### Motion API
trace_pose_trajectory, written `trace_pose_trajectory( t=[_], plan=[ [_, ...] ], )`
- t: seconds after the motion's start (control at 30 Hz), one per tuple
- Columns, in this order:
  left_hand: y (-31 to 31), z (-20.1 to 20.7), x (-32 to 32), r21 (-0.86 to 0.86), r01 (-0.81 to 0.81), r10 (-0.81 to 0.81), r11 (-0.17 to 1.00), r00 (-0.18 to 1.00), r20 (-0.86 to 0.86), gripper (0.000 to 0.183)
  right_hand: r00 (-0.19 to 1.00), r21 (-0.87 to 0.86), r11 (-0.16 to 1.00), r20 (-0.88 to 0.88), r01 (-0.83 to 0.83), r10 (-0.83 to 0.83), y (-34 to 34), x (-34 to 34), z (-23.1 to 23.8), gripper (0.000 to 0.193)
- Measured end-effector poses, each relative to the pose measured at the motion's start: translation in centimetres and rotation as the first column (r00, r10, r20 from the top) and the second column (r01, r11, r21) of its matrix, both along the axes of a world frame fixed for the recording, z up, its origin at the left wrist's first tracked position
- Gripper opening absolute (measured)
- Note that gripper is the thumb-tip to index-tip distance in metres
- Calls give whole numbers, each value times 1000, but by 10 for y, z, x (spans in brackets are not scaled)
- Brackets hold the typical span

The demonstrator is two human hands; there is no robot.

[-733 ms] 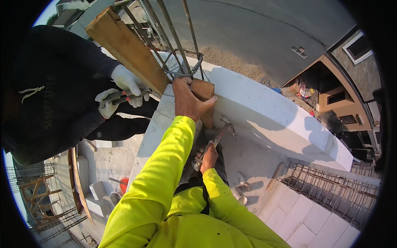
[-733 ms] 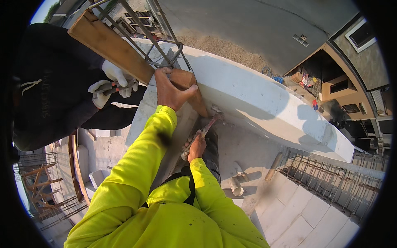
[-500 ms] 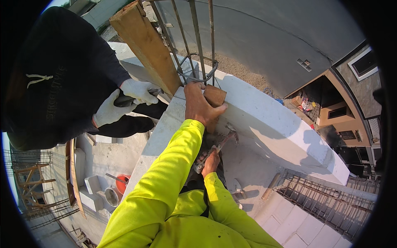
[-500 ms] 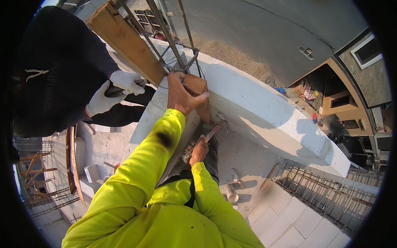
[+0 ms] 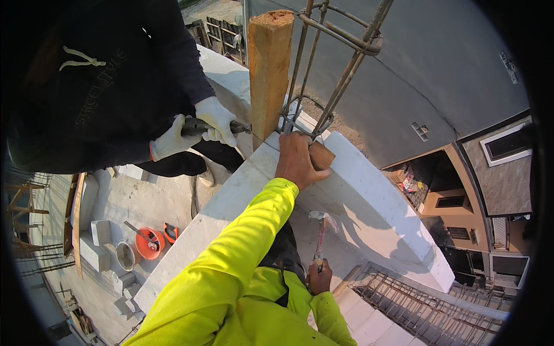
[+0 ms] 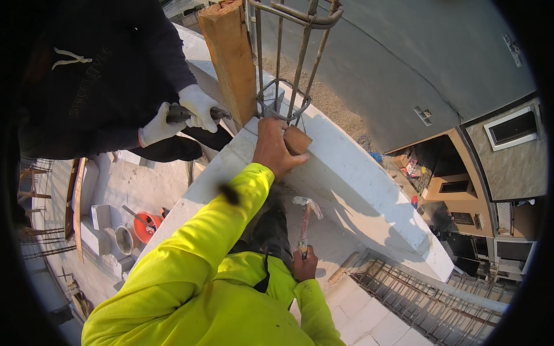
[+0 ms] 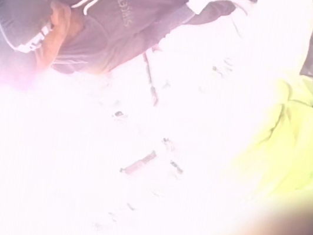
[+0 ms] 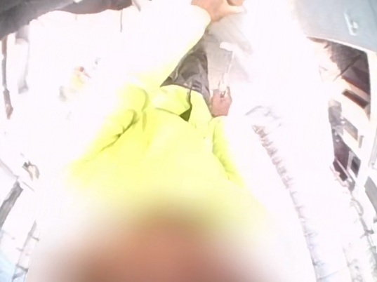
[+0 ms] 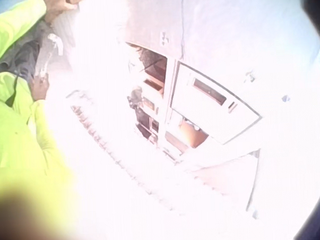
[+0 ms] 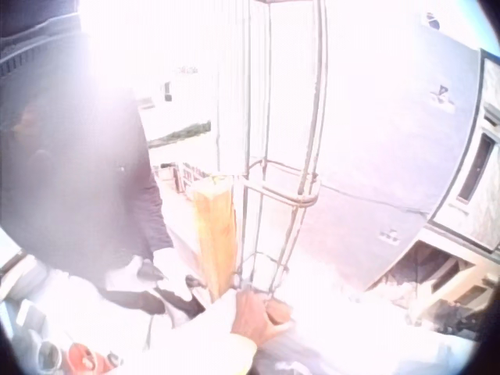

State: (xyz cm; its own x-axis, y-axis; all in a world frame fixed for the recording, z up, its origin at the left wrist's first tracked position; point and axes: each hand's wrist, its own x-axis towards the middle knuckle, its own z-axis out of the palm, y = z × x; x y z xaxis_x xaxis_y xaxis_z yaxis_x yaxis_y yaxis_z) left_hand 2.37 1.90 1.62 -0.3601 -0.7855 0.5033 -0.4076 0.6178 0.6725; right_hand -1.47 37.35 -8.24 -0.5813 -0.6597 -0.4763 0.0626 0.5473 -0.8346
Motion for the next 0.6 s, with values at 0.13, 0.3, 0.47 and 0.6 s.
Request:
trace_pose_trajectory(
  t=[0.13,0.3,0.47,0.6],
  plan=[
    [5,4,0,18,-39,38,999,999,20,84,991,-168,985,-133,-41,19,2,-14,28,19],
    [19,5,-2,-15,-177,177,984,984,16,92,729,-160,958,-681,-240,68,-28,-72,72,28],
    [23,5,8,-65,-130,133,989,990,37,98,295,-23,884,-946,-468,131,-78,-158,133,39],
    [29,13,30,-19,-59,61,998,996,69,100,85,213,860,-956,-463,282,-107,-205,156,45]
  ],
)
